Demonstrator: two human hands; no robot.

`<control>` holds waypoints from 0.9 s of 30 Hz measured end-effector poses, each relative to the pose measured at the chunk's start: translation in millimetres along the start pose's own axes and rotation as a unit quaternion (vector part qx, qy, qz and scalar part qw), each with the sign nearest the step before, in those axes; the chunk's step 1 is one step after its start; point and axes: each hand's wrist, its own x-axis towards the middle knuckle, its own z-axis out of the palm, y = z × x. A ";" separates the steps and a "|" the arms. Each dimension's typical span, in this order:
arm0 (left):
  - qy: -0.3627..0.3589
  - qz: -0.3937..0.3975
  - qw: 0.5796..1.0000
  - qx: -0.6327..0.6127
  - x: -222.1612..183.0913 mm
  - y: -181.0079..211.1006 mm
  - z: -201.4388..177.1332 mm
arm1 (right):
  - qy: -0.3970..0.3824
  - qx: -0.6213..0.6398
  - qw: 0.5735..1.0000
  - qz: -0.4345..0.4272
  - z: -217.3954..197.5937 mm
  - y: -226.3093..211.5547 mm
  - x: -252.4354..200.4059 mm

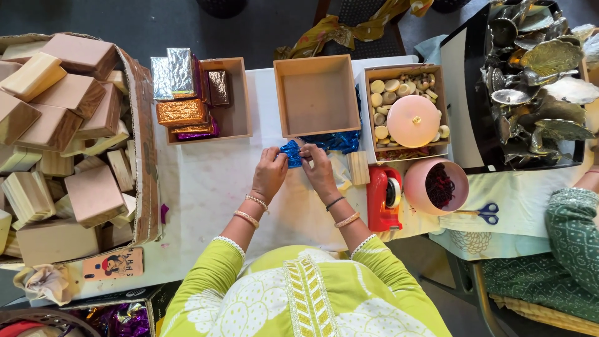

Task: Wrapping rectangular soap bars in blue foil and paper then placing them in cardboard boxes.

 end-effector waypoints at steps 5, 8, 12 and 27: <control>0.006 0.002 1.000 -0.006 -7.4 -3.8 9.2 | 0.006 -0.010 0.998 -0.062 2.8 -9.5 1.1; 0.000 0.011 1.000 -0.017 -10.9 -7.5 14.1 | 0.000 -0.029 0.996 -0.079 5.2 -9.2 0.7; -0.031 0.051 0.998 0.009 -12.8 -10.2 17.5 | -0.003 -0.013 0.999 -0.048 7.1 -6.2 0.0; -0.088 0.092 0.991 0.041 -13.3 4.2 8.6 | 0.023 0.027 0.999 0.018 9.3 -0.2 9.4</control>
